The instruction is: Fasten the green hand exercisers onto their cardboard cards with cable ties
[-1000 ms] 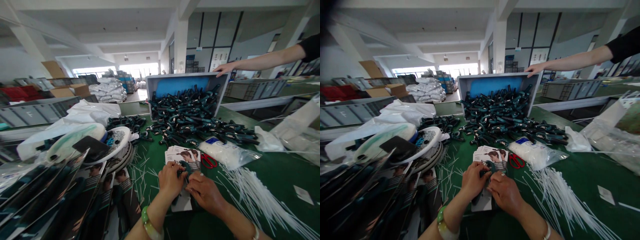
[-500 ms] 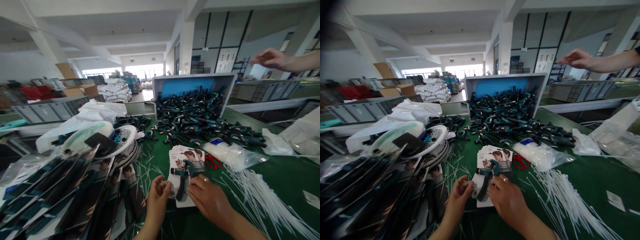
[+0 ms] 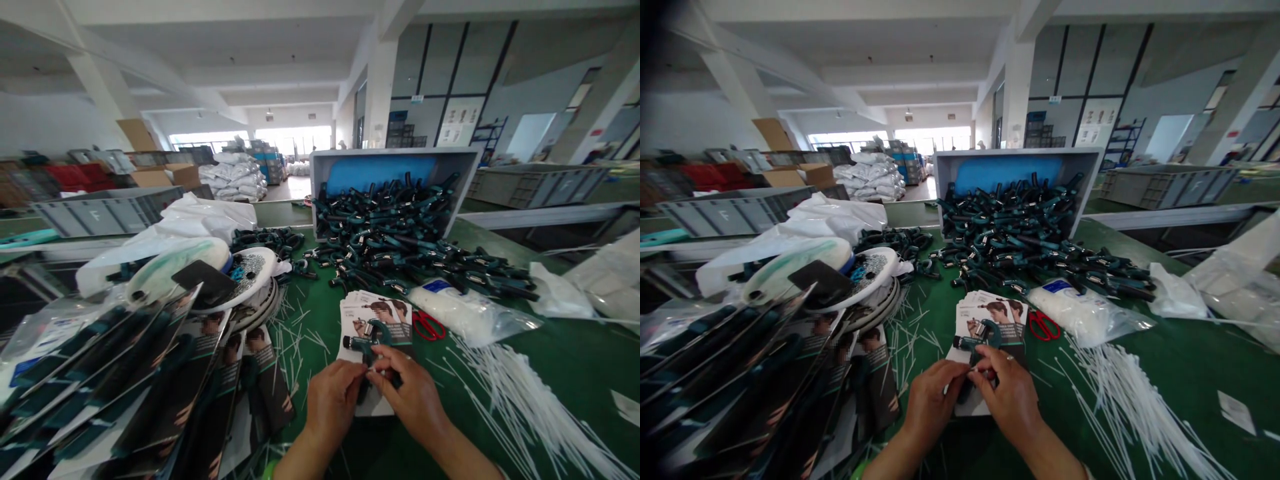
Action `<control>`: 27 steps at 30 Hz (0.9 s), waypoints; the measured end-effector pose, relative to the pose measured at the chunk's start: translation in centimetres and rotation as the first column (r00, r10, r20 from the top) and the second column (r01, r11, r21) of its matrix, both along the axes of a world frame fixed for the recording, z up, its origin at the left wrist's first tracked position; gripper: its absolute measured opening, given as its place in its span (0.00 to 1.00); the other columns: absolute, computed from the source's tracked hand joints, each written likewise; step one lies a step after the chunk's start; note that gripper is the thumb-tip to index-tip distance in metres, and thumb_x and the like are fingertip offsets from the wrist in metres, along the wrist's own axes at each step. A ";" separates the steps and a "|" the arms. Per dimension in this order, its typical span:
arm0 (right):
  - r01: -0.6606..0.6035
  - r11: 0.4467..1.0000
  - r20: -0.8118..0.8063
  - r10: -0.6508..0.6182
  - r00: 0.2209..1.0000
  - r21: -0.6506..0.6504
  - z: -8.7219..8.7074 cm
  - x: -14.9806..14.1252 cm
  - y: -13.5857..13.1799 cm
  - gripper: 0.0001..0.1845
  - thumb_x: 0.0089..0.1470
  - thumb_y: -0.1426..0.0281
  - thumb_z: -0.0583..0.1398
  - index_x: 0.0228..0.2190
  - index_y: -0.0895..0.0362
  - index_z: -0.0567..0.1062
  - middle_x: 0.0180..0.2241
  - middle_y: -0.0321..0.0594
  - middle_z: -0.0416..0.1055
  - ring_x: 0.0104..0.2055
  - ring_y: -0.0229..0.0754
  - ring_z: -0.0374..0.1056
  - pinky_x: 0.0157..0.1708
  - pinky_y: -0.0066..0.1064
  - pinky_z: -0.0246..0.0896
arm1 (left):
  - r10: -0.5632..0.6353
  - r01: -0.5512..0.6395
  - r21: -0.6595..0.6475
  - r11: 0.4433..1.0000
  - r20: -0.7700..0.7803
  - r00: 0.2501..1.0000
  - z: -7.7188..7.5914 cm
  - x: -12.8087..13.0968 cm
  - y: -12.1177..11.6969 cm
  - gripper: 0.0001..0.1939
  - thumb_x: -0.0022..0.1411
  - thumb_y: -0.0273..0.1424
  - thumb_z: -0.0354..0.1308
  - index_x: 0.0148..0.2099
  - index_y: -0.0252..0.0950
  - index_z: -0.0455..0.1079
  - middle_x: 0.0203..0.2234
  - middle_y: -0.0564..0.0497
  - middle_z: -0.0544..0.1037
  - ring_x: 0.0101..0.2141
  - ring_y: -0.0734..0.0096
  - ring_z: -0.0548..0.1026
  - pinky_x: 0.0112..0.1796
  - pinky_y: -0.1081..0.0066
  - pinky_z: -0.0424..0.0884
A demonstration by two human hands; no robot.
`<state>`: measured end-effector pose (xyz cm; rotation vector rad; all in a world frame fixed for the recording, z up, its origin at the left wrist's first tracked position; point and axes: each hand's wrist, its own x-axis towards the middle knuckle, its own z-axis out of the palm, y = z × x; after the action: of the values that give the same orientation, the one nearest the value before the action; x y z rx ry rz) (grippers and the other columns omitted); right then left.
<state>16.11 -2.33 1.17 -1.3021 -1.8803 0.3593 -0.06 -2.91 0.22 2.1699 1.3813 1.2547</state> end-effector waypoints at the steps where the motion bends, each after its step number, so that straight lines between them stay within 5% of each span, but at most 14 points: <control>1: 0.000 1.000 -0.014 0.000 1.000 0.000 0.1 0.0 0.0 0.16 0.50 0.67 0.59 0.42 0.56 0.69 0.28 0.36 0.74 0.28 0.39 0.69 0.32 0.31 0.65 | 0.005 -0.005 -0.010 1.000 -0.011 1.000 0.0 -0.1 0.0 0.10 0.60 0.27 0.50 0.37 0.39 0.73 0.29 0.51 0.78 0.30 0.74 0.75 0.32 0.77 0.69; 15: -0.086 0.992 0.069 0.092 0.993 -0.091 1.2 0.2 0.4 0.14 0.49 0.69 0.58 0.40 0.56 0.70 0.27 0.36 0.75 0.29 0.40 0.70 0.32 0.30 0.63 | -0.053 0.054 0.006 0.999 -0.026 0.998 -0.3 -0.4 0.2 0.11 0.60 0.27 0.50 0.37 0.39 0.74 0.29 0.50 0.78 0.29 0.74 0.75 0.30 0.78 0.68; 20: -0.167 0.946 0.178 0.221 0.959 -0.277 3.0 0.3 1.4 0.15 0.46 0.67 0.62 0.39 0.55 0.71 0.23 0.32 0.73 0.25 0.37 0.67 0.26 0.26 0.58 | -0.179 0.181 -0.033 0.983 0.038 0.983 -0.4 -0.7 1.0 0.10 0.60 0.28 0.51 0.39 0.39 0.74 0.29 0.51 0.78 0.31 0.74 0.75 0.33 0.76 0.68; 27: -0.153 0.970 0.233 0.196 0.953 -0.189 1.7 0.4 0.5 0.22 0.42 0.68 0.65 0.42 0.55 0.70 0.26 0.35 0.74 0.28 0.39 0.68 0.30 0.28 0.60 | -0.363 0.363 -0.118 0.924 0.026 0.931 0.9 -1.1 1.3 0.12 0.62 0.31 0.49 0.39 0.41 0.74 0.30 0.50 0.77 0.32 0.75 0.74 0.34 0.77 0.68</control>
<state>16.48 -1.79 2.88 -1.3458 -2.2282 0.4739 -1.19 -1.61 1.14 2.2057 0.9620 1.0070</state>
